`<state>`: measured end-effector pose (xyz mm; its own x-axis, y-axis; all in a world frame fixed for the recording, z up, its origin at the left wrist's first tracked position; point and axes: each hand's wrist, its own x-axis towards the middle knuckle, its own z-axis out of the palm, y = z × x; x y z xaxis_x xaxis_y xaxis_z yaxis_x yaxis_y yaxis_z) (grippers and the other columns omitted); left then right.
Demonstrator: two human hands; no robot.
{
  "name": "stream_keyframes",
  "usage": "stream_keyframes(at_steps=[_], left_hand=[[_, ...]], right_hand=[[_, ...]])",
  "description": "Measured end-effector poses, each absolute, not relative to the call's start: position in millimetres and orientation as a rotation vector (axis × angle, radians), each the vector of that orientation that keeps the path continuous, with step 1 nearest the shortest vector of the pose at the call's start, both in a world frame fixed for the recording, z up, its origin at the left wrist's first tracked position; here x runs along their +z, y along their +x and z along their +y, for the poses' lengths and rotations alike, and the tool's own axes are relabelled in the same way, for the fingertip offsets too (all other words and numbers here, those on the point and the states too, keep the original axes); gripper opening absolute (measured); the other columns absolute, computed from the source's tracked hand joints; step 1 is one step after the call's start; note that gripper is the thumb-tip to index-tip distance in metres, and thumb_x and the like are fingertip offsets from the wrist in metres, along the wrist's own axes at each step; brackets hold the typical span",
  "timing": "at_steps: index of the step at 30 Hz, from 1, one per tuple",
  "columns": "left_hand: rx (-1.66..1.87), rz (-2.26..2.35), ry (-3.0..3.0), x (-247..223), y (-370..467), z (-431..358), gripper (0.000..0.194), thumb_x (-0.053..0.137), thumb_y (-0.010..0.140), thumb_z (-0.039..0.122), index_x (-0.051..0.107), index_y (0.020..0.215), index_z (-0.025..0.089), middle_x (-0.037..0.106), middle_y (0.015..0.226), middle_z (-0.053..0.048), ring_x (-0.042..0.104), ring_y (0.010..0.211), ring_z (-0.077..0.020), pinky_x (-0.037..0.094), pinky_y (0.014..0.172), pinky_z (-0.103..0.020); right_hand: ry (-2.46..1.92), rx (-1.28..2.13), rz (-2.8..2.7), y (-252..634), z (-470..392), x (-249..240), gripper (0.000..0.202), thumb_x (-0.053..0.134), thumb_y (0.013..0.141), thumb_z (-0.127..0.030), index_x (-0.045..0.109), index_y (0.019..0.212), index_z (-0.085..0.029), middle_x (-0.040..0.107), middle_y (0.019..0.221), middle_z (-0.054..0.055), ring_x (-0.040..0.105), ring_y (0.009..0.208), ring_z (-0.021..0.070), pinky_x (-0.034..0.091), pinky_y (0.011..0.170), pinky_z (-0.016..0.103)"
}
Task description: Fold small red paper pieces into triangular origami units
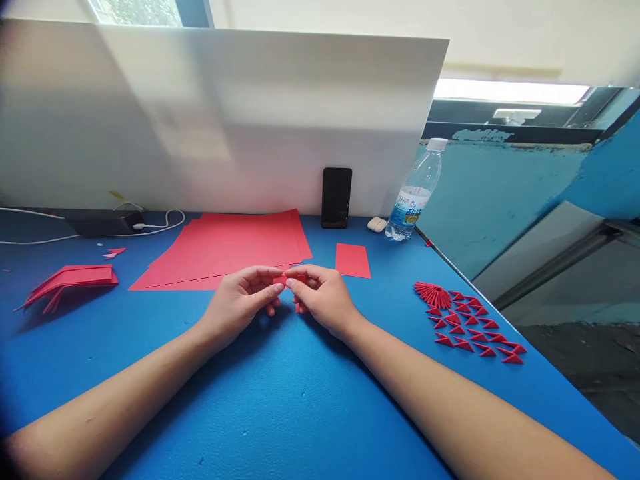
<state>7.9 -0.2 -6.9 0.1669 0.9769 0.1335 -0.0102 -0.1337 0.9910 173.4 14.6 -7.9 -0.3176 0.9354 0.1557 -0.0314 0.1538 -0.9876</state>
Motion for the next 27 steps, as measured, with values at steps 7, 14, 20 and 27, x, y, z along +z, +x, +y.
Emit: stream_keyframes(at_steps=[7,14,20,27], left_hand=[[1.197,1.009,1.389,-4.9,7.3,-1.6,0.041,0.068,0.073,0.028,0.057,0.109,0.013,0.063,0.077,-0.003,0.06,0.06,-0.0125,0.051,0.049,-0.024],[1.186,1.016,1.396,-3.5,7.8,-2.3,0.036,0.068,0.074,0.028,0.058,0.105,0.012,0.064,0.076,-0.003,0.06,0.059,-0.0123,0.051,0.05,-0.024],[1.192,1.048,1.431,-0.6,7.6,-4.2,0.027,0.064,0.077,0.03,0.062,0.096,0.011,0.064,0.068,-0.003,0.059,0.055,-0.0121,0.049,0.05,-0.024],[1.194,1.113,1.399,4.2,8.3,-5.9,0.024,0.065,0.075,0.028,0.066,0.092,0.011,0.066,0.066,-0.002,0.059,0.052,-0.0118,0.048,0.051,-0.024]], right_hand=[[-0.92,1.243,-1.565,173.0,15.2,-9.4,0.027,0.066,0.078,-0.034,0.065,0.095,-0.013,0.058,0.057,-0.001,0.053,0.046,0.0107,0.042,0.045,0.024],[-0.934,1.255,-1.568,172.8,14.1,-6.8,0.027,0.066,0.077,-0.033,0.066,0.097,-0.013,0.059,0.059,-0.001,0.053,0.047,0.0108,0.042,0.046,0.024],[-0.94,1.254,-1.562,171.9,12.4,-4.8,0.028,0.067,0.076,-0.035,0.067,0.094,-0.013,0.061,0.062,0.0,0.053,0.047,0.0105,0.042,0.046,0.025],[-0.931,1.252,-1.554,172.1,13.0,-6.0,0.028,0.067,0.076,-0.036,0.067,0.092,-0.013,0.06,0.061,0.0,0.052,0.045,0.01,0.042,0.045,0.025]])
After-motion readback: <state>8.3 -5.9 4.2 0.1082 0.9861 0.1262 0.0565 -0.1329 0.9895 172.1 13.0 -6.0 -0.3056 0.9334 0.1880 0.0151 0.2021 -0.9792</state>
